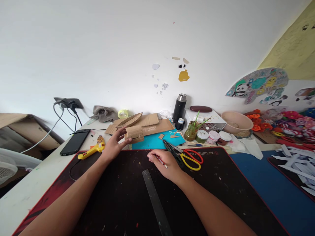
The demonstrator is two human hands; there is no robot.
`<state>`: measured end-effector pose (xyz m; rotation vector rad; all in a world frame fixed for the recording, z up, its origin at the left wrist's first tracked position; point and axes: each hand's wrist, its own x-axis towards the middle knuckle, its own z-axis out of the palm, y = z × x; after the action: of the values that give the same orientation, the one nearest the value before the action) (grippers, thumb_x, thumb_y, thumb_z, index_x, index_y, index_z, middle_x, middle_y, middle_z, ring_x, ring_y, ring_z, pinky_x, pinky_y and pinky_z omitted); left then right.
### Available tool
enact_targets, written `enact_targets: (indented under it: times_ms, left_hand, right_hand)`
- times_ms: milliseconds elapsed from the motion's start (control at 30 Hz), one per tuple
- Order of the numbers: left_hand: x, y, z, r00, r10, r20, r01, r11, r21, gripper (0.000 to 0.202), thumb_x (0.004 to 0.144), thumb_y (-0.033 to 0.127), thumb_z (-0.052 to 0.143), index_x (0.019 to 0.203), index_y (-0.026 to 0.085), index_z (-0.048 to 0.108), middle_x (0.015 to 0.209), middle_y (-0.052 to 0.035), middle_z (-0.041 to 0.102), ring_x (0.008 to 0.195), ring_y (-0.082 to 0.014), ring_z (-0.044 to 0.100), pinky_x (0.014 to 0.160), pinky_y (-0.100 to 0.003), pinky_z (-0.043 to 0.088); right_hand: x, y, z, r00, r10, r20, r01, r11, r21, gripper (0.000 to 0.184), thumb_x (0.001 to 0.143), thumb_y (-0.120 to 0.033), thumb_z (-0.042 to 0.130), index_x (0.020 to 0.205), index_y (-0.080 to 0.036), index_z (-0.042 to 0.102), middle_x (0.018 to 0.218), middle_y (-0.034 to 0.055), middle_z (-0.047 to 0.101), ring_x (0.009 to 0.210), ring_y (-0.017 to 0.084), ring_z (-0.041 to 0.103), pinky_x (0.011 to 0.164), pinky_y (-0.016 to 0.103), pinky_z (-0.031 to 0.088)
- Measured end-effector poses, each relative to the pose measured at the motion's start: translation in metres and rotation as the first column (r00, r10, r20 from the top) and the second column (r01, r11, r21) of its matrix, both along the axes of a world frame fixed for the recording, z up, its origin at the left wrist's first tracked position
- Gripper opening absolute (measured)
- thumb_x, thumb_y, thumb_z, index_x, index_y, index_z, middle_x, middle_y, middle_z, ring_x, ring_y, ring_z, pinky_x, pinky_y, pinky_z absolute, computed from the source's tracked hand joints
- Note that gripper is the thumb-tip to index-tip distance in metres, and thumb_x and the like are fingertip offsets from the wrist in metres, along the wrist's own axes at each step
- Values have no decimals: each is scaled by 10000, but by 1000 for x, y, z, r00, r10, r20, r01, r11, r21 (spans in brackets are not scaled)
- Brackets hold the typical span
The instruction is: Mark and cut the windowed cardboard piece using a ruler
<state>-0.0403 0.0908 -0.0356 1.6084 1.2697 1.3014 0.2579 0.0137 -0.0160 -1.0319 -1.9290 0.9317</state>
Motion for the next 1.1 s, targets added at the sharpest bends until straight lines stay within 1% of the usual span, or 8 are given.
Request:
enact_targets:
  times_ms: [233, 600, 767, 1000, 1100]
  left_hand:
    - [0, 2, -2, 1000, 4, -2, -4, 1000, 2, 925, 794, 708, 898, 1542, 271, 575, 1590, -163, 652, 1504, -411, 596, 1262, -654, 476]
    - [0, 2, -2, 1000, 11, -17, -11, 1000, 15, 917, 798, 718, 891, 1533, 267, 581, 1575, -161, 667, 1501, -403, 602, 1279, -659, 455]
    - [0, 2, -2, 1000, 10, -29, -9, 1000, 19, 916, 803, 724, 881, 1541, 275, 577, 1577, -157, 667, 1496, -408, 606, 1257, -669, 480]
    - [0, 1, -1, 999, 8, -35, -8, 1000, 21, 912, 813, 722, 876, 1545, 272, 572, 1582, -161, 661, 1482, -403, 619, 1244, -655, 498]
    - [0, 2, -1, 999, 10, -34, -9, 1000, 23, 910, 813, 724, 875, 1542, 270, 575, 1575, -160, 666, 1488, -405, 613, 1253, -653, 487]
  right_hand:
    - [-1, 0, -1, 1000, -2, -5, 2, 1000, -1, 262, 1115, -373, 577, 991, -250, 773, 934, 27, 823, 886, 220, 767, 814, 312, 512]
    - [0, 1, -3, 1000, 5, -2, -5, 1000, 11, 255, 1116, -370, 584, 998, -245, 773, 934, 27, 818, 879, 215, 759, 814, 304, 502]
    - [0, 1, -3, 1000, 3, 1, -3, 1000, 13, 255, 1113, -363, 583, 994, -240, 773, 928, 30, 817, 876, 217, 757, 808, 310, 502]
    - [0, 0, -2, 1000, 6, 2, -6, 1000, 19, 262, 1118, -371, 579, 1001, -241, 774, 933, 29, 817, 880, 213, 756, 813, 313, 508]
    - [0, 0, -2, 1000, 4, 6, -4, 1000, 20, 262, 1118, -371, 580, 998, -242, 774, 936, 29, 820, 882, 215, 759, 814, 316, 511]
